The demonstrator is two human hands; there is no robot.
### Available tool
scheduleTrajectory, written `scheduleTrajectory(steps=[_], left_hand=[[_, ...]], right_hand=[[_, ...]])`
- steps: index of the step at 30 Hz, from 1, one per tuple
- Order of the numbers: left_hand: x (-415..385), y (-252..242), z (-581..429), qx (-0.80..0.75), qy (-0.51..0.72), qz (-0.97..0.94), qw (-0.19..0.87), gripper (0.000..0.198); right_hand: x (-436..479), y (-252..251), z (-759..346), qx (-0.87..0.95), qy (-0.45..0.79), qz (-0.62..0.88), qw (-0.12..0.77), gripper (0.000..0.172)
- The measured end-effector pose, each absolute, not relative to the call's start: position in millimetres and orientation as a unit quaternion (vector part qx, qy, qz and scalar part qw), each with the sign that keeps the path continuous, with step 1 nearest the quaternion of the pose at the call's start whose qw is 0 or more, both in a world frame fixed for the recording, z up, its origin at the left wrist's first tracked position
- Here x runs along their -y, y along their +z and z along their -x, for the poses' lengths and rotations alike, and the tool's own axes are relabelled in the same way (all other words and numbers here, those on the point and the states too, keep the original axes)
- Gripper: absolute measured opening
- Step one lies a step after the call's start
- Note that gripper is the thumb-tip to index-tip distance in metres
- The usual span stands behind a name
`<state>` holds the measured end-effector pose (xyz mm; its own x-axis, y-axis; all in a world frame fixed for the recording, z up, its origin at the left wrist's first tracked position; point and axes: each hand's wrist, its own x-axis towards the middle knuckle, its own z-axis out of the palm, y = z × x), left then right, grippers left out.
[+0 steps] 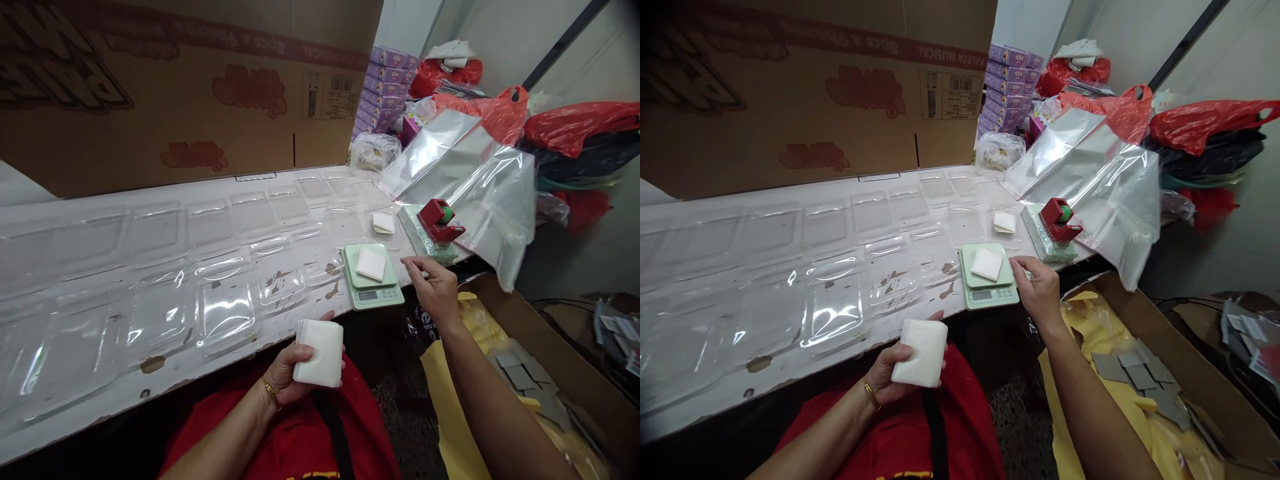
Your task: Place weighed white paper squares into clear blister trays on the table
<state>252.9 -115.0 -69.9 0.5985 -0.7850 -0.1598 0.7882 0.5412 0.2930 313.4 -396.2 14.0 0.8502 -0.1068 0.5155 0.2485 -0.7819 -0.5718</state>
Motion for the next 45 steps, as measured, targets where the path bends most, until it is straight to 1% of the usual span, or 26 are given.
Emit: scheduleTrajectory(steps=[2, 4, 7, 8, 10, 12, 20, 22, 24, 26, 27, 28, 30, 32, 34, 36, 39, 42, 45], left_hand=[[116.5, -69.2, -251.8, -0.007, -0.452, -0.170, 0.876, 0.079], [118.4, -68.8, -250.4, -0.014, -0.443, -0.172, 0.880, 0.080], [120.9, -67.9, -248.3, -0.033, -0.416, -0.170, 0.893, 0.080], [121.4, -67.3, -247.8, -0.037, -0.413, -0.169, 0.894, 0.080], [121.5, -65.6, -247.3, -0.039, -0.418, -0.166, 0.892, 0.080], [121.1, -64.0, -247.5, -0.035, -0.418, -0.167, 0.892, 0.079], [121.6, -65.6, -246.2, -0.040, -0.412, -0.148, 0.898, 0.076], [120.8, -67.1, -245.8, -0.040, -0.405, -0.145, 0.902, 0.076], [119.2, -68.1, -245.7, -0.034, -0.400, -0.149, 0.904, 0.077], [117.3, -68.1, -245.9, -0.020, -0.411, -0.159, 0.897, 0.078], [116.4, -67.8, -246.1, -0.013, -0.421, -0.165, 0.892, 0.078], [115.6, -67.3, -246.3, -0.008, -0.430, -0.172, 0.886, 0.078], [114.6, -66.5, -246.6, -0.007, -0.436, -0.184, 0.881, 0.079], [113.9, -66.4, -247.0, -0.011, -0.432, -0.189, 0.882, 0.080], [113.2, -66.7, -247.6, -0.015, -0.429, -0.190, 0.883, 0.080], [112.3, -67.1, -248.3, -0.019, -0.425, -0.191, 0.885, 0.081], [111.0, -66.9, -249.3, -0.020, -0.420, -0.196, 0.886, 0.080], [110.1, -66.7, -249.9, -0.017, -0.420, -0.202, 0.885, 0.080], [109.6, -67.9, -250.7, -0.022, -0.422, -0.199, 0.884, 0.080]], right_hand=[[372.3, 21.0, -289.5, 0.091, -0.239, 0.903, 0.346, 0.017], [338.9, 22.4, -262.1, 0.191, -0.163, 0.905, 0.343, 0.019], [292.2, 15.7, -227.8, 0.316, -0.049, 0.906, 0.277, 0.032], [281.7, 12.6, -220.8, 0.329, -0.028, 0.910, 0.251, 0.033], [270.6, 7.5, -214.0, 0.327, -0.005, 0.920, 0.217, 0.029], [269.8, 5.2, -214.4, 0.316, 0.005, 0.925, 0.211, 0.026], [274.1, 6.6, -214.5, 0.304, 0.037, 0.916, 0.260, 0.030], [275.9, 7.3, -216.2, 0.313, 0.037, 0.904, 0.289, 0.035], [285.9, 8.4, -228.5, 0.317, 0.022, 0.889, 0.331, 0.036], [306.1, 8.1, -254.4, 0.280, -0.024, 0.889, 0.361, 0.029], [319.1, 6.9, -271.5, 0.242, -0.057, 0.899, 0.360, 0.025], [333.1, 4.7, -290.0, 0.195, -0.092, 0.913, 0.346, 0.022], [360.0, -2.1, -326.7, 0.119, -0.131, 0.944, 0.278, 0.018], [380.3, -10.7, -356.4, 0.101, -0.130, 0.964, 0.208, 0.016], [391.9, -18.1, -376.2, 0.104, -0.112, 0.975, 0.161, 0.016], [396.2, -21.9, -387.5, 0.091, -0.095, 0.982, 0.135, 0.018], [394.2, -20.2, -393.4, 0.072, -0.053, 0.989, 0.119, 0.020], [386.4, -15.4, -388.9, 0.106, 0.003, 0.990, 0.095, 0.016], [378.2, -13.9, -380.6, 0.130, 0.027, 0.989, 0.061, 0.015]])
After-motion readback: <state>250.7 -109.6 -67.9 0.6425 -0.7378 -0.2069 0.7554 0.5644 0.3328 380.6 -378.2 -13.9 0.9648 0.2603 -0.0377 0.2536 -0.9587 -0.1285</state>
